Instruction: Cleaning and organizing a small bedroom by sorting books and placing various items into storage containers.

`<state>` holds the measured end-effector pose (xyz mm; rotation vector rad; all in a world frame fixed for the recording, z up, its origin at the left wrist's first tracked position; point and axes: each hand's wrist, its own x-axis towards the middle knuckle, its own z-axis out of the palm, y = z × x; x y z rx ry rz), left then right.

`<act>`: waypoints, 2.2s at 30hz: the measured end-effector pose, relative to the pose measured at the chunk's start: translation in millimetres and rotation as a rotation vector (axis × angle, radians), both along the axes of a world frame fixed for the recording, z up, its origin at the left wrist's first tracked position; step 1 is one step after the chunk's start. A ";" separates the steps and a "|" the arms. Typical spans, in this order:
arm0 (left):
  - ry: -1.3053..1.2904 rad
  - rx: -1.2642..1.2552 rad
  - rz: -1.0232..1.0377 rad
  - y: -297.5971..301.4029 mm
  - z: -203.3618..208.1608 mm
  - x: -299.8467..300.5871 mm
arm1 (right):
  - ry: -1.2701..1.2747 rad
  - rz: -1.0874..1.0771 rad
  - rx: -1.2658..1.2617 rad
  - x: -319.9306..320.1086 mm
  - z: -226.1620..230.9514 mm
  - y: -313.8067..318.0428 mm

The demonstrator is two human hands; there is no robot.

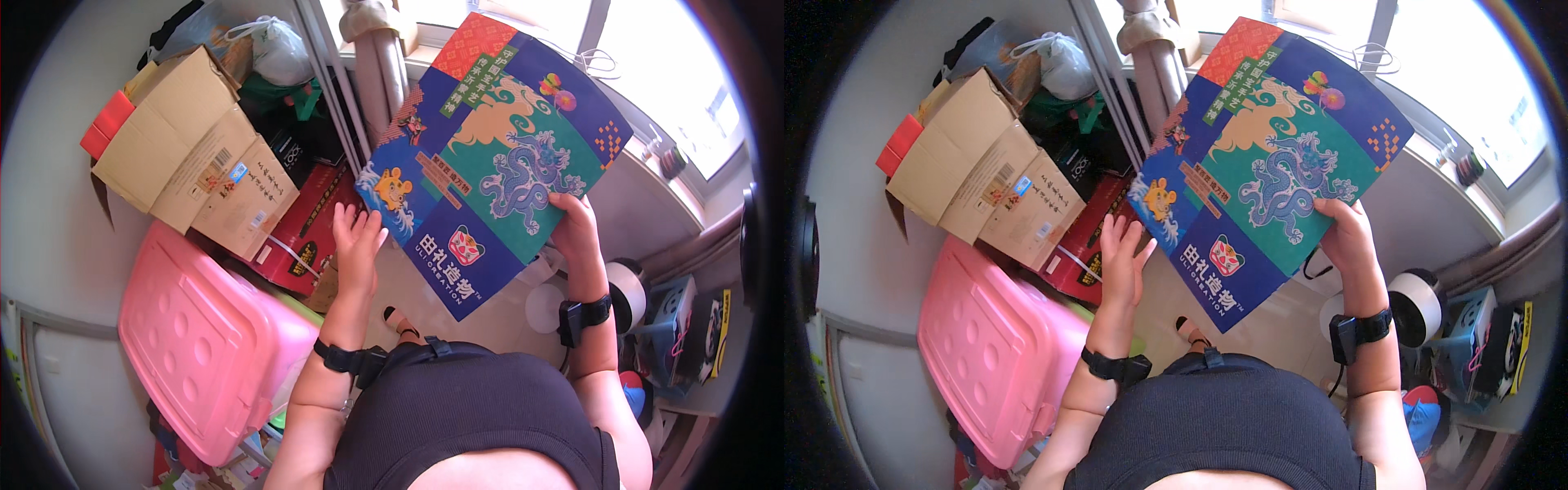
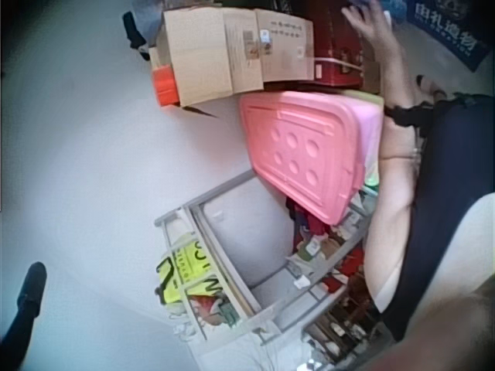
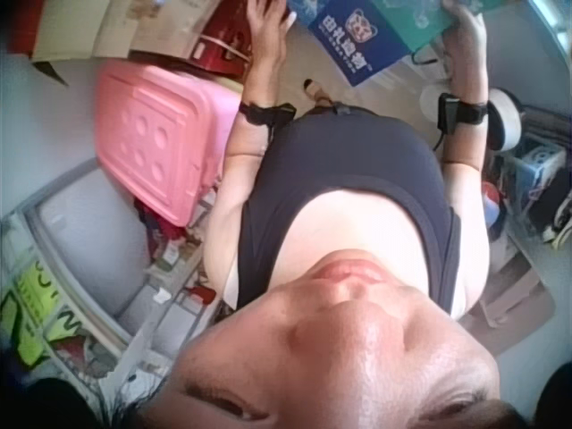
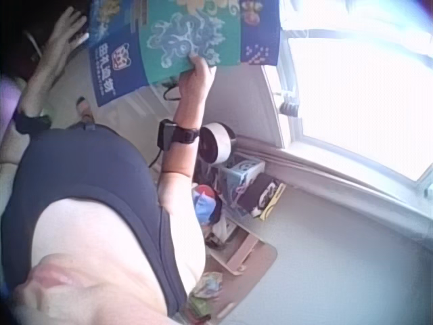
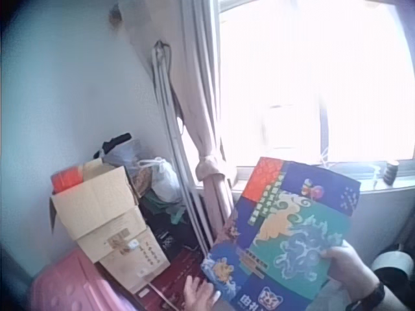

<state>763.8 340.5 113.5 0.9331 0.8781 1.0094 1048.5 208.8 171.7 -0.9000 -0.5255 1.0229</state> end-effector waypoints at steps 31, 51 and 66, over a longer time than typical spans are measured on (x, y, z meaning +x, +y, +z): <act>-0.032 0.477 -0.227 -20.1 22.1 -18.4 | -0.098 0.244 0.341 8.0 -117.5 25.3; 0.718 1.341 -0.083 -140.4 14.4 61.4 | -0.713 -0.144 0.470 -76.7 -33.9 -74.1; 0.103 1.012 -0.295 -155.7 57.5 30.4 | -1.001 0.099 0.621 -101.1 52.5 -99.9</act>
